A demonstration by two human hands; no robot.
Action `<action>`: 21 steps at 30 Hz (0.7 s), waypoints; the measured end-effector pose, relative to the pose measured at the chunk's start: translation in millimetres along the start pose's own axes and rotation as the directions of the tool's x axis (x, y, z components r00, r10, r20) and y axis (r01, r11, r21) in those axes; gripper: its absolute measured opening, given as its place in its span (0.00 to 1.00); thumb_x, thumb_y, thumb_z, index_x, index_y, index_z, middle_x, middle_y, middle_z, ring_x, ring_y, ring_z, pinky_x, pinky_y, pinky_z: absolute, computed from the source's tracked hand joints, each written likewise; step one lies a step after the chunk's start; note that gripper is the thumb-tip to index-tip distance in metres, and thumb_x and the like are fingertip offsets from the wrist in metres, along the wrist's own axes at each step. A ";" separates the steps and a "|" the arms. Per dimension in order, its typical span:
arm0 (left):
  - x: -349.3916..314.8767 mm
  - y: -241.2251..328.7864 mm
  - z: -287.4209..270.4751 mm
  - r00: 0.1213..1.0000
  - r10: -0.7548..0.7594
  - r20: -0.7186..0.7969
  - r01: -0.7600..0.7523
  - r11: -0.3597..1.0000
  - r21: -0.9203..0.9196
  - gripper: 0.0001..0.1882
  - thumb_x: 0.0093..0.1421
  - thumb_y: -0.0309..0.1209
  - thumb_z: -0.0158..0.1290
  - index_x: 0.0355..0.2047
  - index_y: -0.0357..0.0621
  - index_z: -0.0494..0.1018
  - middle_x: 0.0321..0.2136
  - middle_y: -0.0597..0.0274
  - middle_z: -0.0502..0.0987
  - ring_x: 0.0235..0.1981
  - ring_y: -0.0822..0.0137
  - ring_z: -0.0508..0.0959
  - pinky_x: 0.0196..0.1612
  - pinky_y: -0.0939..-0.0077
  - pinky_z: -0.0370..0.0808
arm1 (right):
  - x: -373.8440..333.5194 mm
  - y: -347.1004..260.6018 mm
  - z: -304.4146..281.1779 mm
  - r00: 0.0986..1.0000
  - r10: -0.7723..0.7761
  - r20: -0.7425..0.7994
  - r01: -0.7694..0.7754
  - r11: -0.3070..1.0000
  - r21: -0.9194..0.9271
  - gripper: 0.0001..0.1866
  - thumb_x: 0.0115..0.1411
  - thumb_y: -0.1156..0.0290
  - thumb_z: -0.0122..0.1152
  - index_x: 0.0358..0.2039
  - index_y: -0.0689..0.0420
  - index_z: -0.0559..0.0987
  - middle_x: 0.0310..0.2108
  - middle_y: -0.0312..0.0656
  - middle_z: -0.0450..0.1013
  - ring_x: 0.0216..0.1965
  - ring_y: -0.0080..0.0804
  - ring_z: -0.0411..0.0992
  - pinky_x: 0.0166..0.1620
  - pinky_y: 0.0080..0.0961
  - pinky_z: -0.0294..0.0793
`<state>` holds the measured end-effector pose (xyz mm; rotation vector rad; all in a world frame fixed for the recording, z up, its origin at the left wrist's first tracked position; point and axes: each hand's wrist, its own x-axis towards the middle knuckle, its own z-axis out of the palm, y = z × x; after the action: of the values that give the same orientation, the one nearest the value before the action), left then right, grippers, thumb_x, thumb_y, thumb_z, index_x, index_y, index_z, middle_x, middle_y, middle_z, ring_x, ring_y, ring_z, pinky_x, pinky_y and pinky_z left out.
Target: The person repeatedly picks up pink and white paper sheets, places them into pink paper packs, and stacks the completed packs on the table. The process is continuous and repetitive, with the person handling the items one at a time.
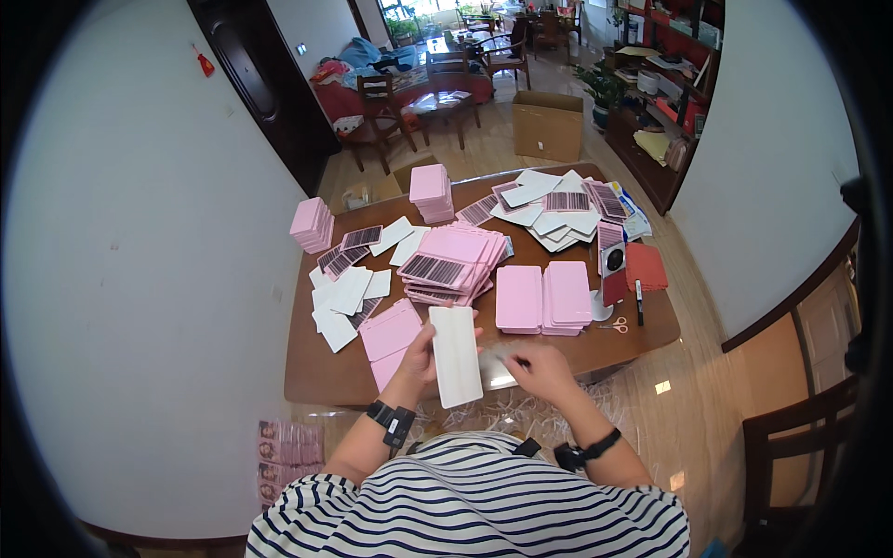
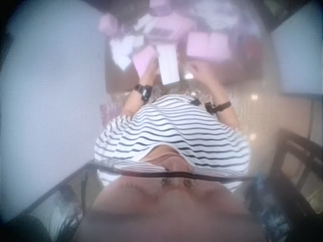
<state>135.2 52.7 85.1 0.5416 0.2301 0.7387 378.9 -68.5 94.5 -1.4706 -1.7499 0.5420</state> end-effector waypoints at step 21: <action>-10.8 -9.3 4.7 1.000 -0.014 0.001 0.014 0.998 0.063 0.43 0.60 0.42 0.63 0.70 0.53 0.53 0.66 0.46 0.63 0.62 0.45 0.70 0.60 0.47 0.74 | 12.5 -26.6 41.4 0.961 0.255 0.106 -0.273 0.829 0.487 0.12 0.66 0.66 0.60 0.35 0.63 0.82 0.22 0.32 0.74 0.25 0.16 0.68 0.30 0.19 0.68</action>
<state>134.6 37.8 84.1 0.5998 0.2566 0.7196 329.6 -56.6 92.3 -1.3292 -1.2946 1.0860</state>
